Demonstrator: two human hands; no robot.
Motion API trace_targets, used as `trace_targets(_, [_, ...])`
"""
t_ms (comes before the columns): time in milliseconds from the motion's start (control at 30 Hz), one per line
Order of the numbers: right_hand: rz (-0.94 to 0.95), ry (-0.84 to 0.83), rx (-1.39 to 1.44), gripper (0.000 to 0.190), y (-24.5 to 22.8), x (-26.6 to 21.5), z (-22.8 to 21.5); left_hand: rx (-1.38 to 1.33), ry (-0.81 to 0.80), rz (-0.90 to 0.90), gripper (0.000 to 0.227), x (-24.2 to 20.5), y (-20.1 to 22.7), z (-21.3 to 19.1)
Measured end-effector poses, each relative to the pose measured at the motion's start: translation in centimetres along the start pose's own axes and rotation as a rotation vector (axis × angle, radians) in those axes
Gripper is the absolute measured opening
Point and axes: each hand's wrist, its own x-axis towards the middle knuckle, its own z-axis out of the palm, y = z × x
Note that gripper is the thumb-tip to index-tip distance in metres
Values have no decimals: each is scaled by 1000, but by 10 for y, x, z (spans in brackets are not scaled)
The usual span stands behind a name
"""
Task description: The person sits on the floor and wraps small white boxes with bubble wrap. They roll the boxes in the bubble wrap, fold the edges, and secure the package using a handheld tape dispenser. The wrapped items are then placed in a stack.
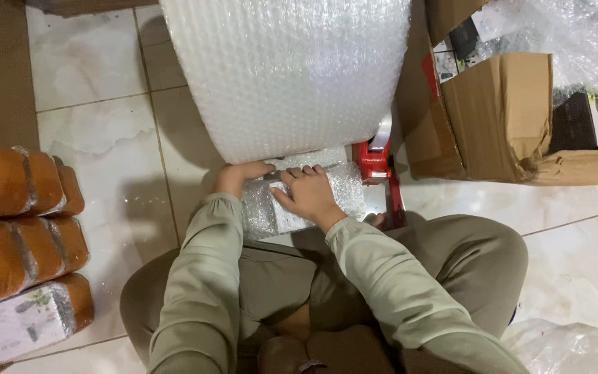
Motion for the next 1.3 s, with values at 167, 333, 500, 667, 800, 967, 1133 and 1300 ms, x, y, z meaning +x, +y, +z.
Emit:
trace_targets(167, [2,-3,11,44,3,3,1,39,-13,38,73,24,-16,11])
trace_targets(333, [1,-85,52,44,6,8,6,-9,53,14,77,30,-34,28])
trace_targets(500, [-2,-111,57,46,0,-4,3,8,42,77,72,8,-10,19])
trace_targets(667, [-5,-126,49,47,-2,-12,8,23,66,69,72,-25,7,5])
trace_targets(800, [-12,-145,47,46,-3,-17,7,32,65,72,72,-11,-4,18])
trace_targets(967, [-24,-145,32,44,-8,-17,-2,-29,146,86,66,51,-45,46])
trace_targets(1133, [-6,-46,28,35,-1,-18,16,343,221,111,45,-93,72,11])
trace_targets(1300, [123,34,385,41,18,-20,29,189,172,104,48,-80,50,44])
